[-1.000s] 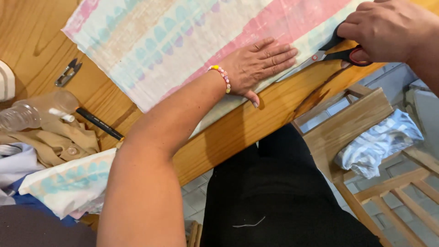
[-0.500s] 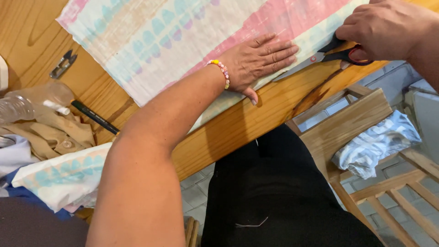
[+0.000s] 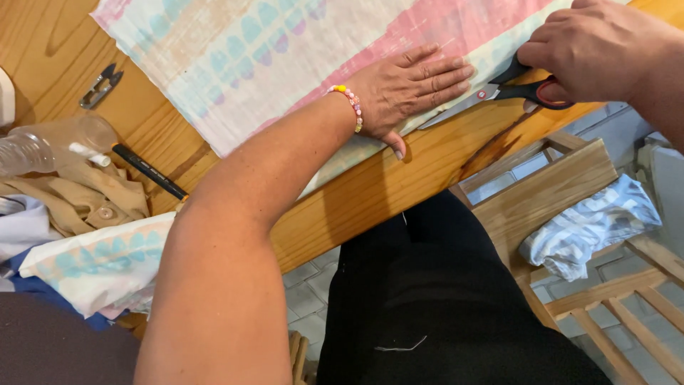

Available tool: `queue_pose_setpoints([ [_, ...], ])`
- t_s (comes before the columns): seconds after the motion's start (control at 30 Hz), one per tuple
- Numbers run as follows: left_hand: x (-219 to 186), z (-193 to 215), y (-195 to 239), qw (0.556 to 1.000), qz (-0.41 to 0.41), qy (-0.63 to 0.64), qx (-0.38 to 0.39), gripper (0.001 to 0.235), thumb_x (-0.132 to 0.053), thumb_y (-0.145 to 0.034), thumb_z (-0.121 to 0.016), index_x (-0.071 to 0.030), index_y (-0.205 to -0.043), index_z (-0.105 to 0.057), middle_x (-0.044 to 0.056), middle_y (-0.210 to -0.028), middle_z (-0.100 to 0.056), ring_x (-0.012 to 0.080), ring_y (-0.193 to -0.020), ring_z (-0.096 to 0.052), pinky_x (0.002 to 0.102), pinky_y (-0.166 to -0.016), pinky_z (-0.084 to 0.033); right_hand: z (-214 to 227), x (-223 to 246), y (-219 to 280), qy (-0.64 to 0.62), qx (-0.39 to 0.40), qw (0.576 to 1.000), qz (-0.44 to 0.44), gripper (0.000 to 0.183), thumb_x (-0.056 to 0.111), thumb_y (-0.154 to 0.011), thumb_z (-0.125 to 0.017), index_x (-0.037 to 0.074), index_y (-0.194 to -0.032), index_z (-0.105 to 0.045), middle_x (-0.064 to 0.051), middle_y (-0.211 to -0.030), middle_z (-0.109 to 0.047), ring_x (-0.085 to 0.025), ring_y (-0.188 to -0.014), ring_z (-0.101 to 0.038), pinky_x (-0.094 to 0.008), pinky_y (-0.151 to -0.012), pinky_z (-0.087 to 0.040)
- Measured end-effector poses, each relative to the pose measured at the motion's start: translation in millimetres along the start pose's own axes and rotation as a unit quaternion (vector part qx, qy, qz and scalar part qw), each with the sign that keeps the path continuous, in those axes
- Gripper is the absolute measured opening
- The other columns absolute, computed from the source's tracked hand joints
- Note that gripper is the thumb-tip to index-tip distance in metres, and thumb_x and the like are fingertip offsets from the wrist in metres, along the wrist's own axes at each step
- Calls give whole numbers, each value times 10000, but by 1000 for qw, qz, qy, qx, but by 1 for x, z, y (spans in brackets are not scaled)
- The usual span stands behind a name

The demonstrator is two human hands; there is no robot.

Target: Cutting a long piece of fabric with scissors and folding the pieces

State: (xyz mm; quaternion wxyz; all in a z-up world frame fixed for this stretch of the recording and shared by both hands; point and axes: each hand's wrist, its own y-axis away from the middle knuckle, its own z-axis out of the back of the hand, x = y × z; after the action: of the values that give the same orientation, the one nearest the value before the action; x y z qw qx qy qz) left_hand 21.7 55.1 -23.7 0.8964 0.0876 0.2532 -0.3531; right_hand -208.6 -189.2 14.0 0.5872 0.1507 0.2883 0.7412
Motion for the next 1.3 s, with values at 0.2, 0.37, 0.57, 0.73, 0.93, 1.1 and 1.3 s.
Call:
queue_pose_setpoints([
  [0.2,1,-2,1,1000,-3,-3,-7,1346,-1009,-812,-131,32,-1663,-180,215,-1720,-148,343,-1593,-105,566,-1266,-33,-15,-1,4,-20,-50,998,8,247,518,-790,-627,278,-805,-570,147,-872,-687,-129,-993,-687,-282,-961,-539],
  [0.37,1,-2,1,1000,-4,-3,-15,1346,-1010,-809,-126,30,-1660,-190,219,-1718,-162,345,-1592,-117,561,-1267,-40,-10,4,6,-13,-40,999,-5,304,566,-749,-632,287,-860,-588,154,-901,-680,-115,-1003,-683,-280,-946,-540],
  [0.57,0,-1,1,1000,-1,4,-8,1358,-1024,-799,-172,25,-1662,-180,215,-1723,-153,339,-1597,-109,561,-1266,-30,-2,17,3,22,-70,997,-12,382,664,-699,-606,329,-879,-562,198,-914,-654,-70,-1014,-671,-251,-909,-520],
  [0.73,1,-4,0,1000,-7,10,-14,1368,-1020,-791,-133,35,-1660,-193,228,-1718,-160,367,-1594,-120,569,-1259,-23,-9,17,0,6,-67,998,5,315,618,-727,-617,330,-836,-550,199,-894,-648,-76,-981,-657,-261,-901,-506],
  [0.93,0,0,1,1000,0,8,-9,1373,-1028,-788,-161,30,-1662,-188,221,-1720,-153,355,-1594,-105,562,-1262,-21,-6,18,0,2,-83,997,-2,288,598,-790,-604,320,-823,-534,191,-864,-646,-90,-944,-675,-274,-883,-520],
  [1.1,-3,2,-1,999,20,-2,27,1392,-1040,-783,-385,6,-1666,-134,195,-1734,-112,331,-1606,-84,567,-1271,-22,1,26,-6,-19,-59,998,4,354,610,-698,-642,319,-893,-589,190,-916,-670,-99,-969,-673,-289,-879,-531],
  [1.3,1,-3,1,1000,-2,-2,-6,1412,-1052,-762,-165,38,-1660,-169,213,-1724,-148,348,-1598,-111,565,-1267,-31,-8,28,-6,8,-72,997,1,288,612,-799,-596,329,-810,-543,189,-860,-646,-96,-937,-681,-295,-845,-509],
])
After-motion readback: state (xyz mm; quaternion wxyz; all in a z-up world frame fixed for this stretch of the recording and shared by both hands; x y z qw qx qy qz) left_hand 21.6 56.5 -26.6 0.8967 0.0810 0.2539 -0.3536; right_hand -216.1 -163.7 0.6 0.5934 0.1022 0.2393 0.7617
